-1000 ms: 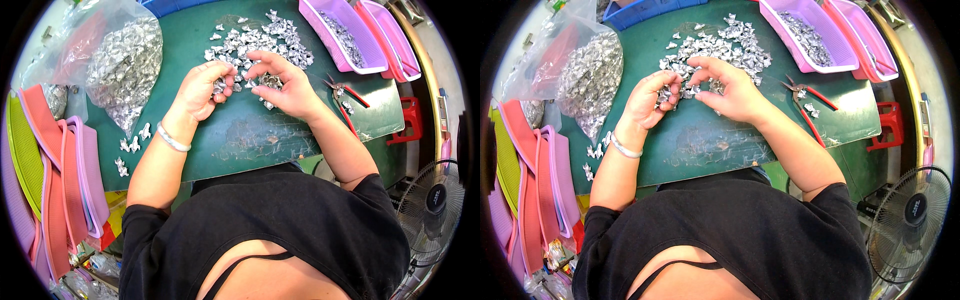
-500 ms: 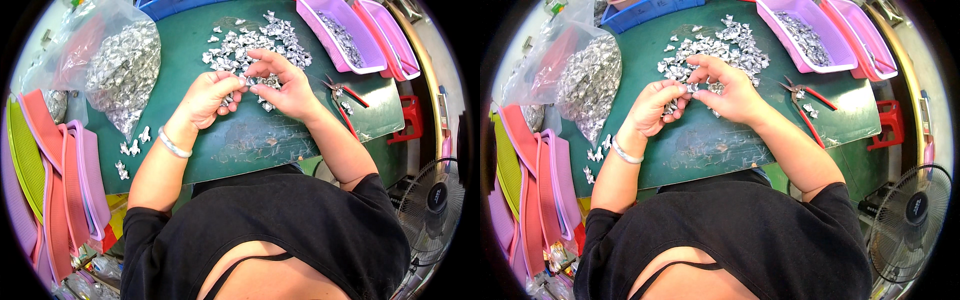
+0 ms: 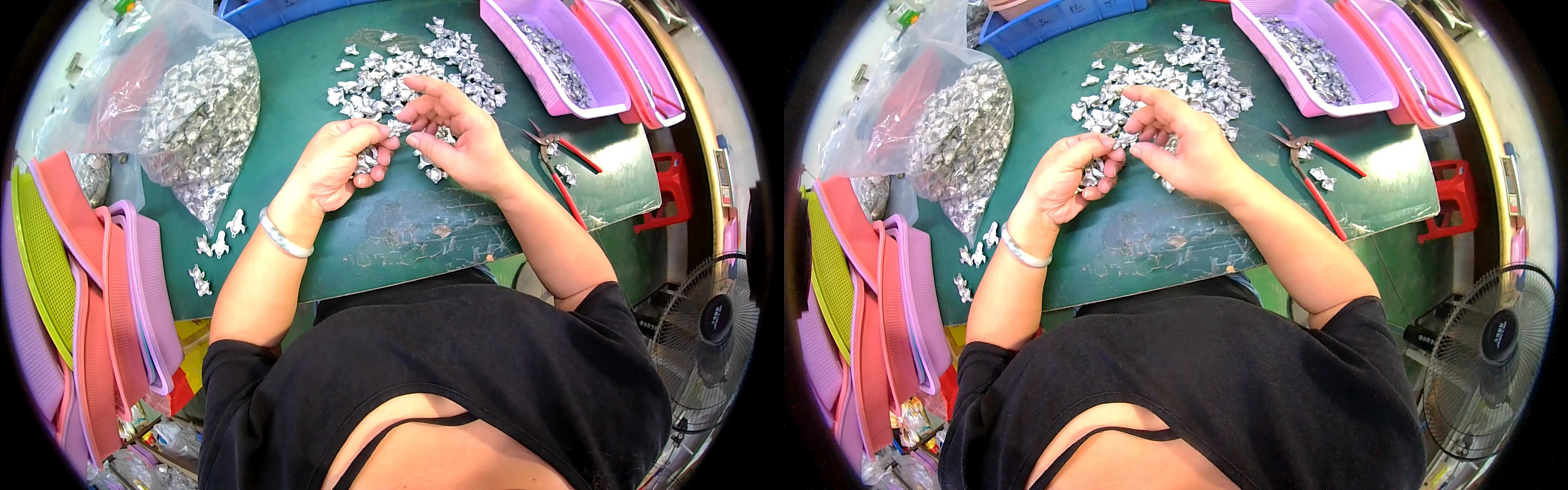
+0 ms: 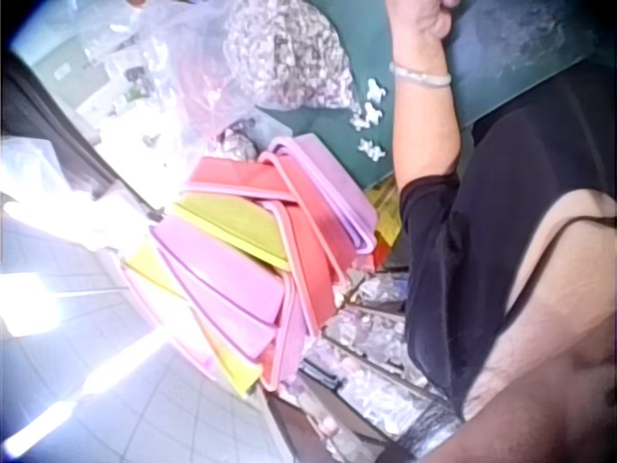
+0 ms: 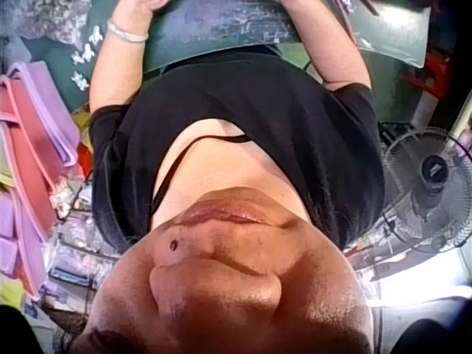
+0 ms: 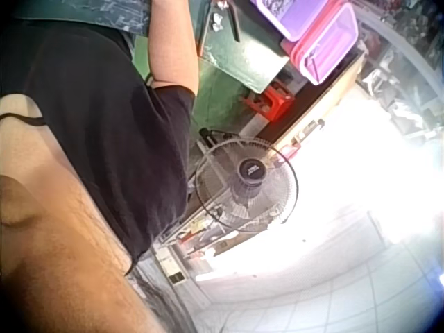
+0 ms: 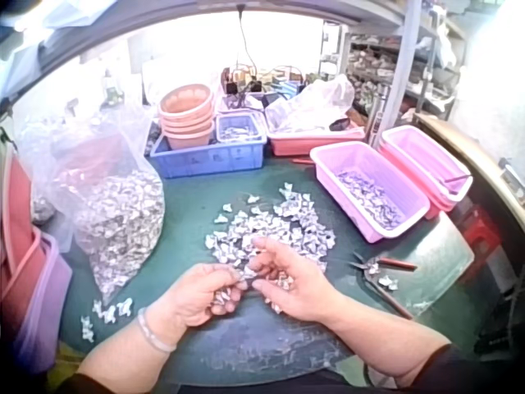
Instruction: The person repeatedly picks small silver metal pieces from a green table and joins them by hand. The assembled pieces are placed into a purple tray while additional parts remain in a plastic bag and on the table.
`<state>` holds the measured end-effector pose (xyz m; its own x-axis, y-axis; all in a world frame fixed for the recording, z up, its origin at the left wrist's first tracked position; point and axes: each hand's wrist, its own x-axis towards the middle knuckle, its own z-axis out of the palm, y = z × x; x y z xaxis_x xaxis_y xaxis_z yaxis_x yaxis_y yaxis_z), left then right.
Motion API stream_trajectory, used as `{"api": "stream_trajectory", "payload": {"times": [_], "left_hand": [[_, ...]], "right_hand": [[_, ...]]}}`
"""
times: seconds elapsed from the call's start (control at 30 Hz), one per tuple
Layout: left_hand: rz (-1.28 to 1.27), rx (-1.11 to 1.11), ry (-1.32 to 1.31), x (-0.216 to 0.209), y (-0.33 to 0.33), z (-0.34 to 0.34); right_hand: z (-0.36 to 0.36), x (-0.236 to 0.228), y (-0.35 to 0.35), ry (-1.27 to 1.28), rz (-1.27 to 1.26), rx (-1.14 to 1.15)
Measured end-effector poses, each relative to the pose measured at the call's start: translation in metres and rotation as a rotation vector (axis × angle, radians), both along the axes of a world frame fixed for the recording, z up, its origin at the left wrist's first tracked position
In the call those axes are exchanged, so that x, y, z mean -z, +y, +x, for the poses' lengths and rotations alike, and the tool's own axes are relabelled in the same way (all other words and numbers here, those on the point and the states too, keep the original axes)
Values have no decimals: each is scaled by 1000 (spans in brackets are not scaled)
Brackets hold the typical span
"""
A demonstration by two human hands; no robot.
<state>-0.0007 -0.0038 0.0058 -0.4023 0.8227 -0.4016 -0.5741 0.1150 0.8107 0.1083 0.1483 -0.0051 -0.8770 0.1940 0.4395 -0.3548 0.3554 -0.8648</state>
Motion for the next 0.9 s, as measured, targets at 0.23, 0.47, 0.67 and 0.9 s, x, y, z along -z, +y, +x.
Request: {"api": "stream_trajectory", "payload": {"times": [0.23,0.47,0.67,0.9], "left_hand": [[12,18,-9,2,0,-2],[20,3,-12,3,1,-1],[30,14,-4,4,1,-1],[82,40,-9,7,-1,-5]], "right_hand": [[0,3,1,-21,-60,-7],[3,-4,0,-54,-82,-55],[4,-4,-1,-56,-97,-110],[4,-11,0,-3,100,-42]]}}
